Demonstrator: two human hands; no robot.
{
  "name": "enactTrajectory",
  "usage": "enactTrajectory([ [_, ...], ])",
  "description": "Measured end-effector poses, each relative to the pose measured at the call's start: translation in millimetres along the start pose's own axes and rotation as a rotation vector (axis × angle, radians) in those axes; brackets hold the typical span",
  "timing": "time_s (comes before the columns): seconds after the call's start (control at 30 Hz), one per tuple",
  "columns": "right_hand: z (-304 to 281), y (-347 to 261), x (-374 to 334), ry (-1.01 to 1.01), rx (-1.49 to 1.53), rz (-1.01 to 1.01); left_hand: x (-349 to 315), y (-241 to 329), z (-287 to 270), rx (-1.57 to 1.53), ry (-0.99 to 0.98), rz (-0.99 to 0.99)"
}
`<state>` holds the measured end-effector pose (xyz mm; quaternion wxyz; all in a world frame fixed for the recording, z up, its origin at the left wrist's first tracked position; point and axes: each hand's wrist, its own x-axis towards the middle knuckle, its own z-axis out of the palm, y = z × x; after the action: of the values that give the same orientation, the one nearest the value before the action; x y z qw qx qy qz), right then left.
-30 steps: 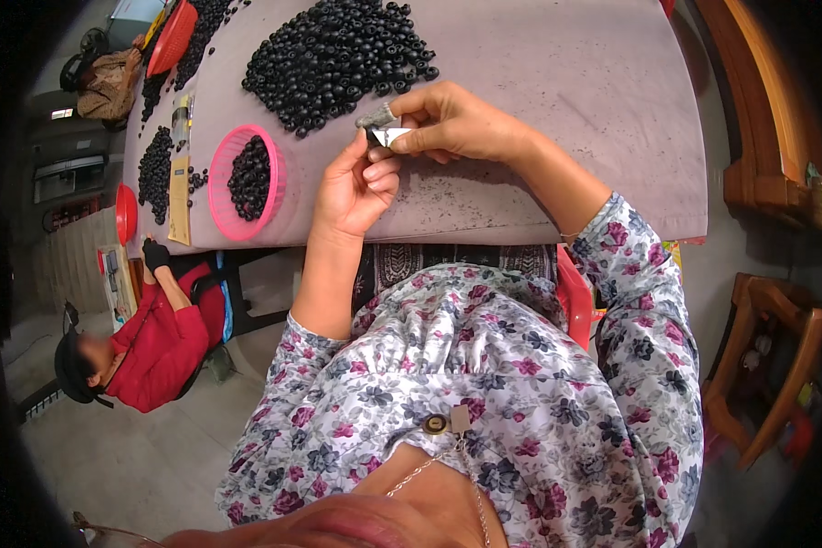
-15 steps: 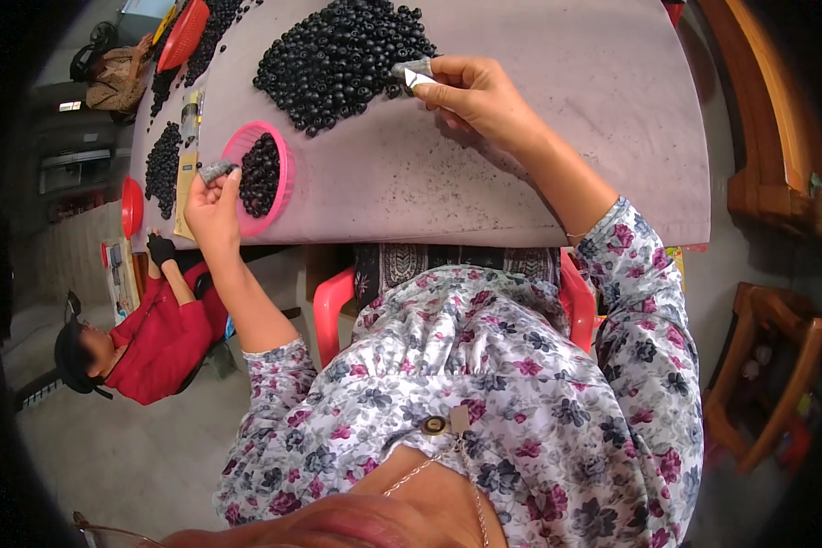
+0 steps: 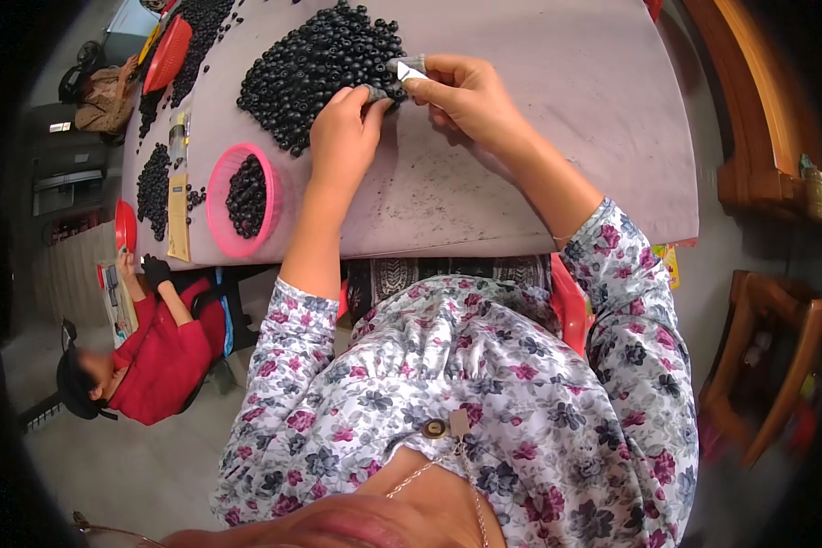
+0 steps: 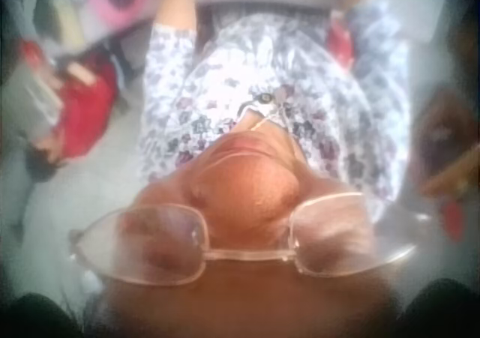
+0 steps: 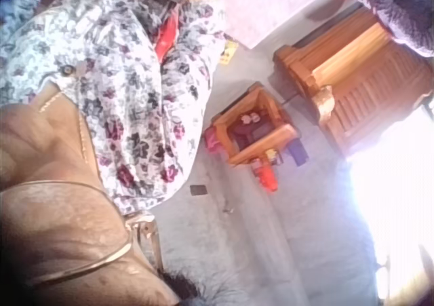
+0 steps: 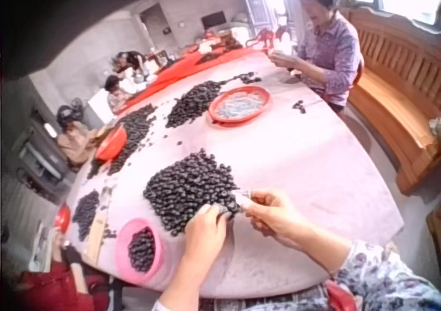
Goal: Sorting small black spherical objects (likely seeds or plastic pellets) on a table.
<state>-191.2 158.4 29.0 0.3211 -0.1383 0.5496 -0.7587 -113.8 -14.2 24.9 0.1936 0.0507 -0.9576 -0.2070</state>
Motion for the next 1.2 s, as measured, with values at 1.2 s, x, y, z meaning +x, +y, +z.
enactTrajectory([
  [1.2,13,13,-8,-0.384,-0.329,-0.134,-45,-16,-13,-2.029,-0.334,-0.968],
])
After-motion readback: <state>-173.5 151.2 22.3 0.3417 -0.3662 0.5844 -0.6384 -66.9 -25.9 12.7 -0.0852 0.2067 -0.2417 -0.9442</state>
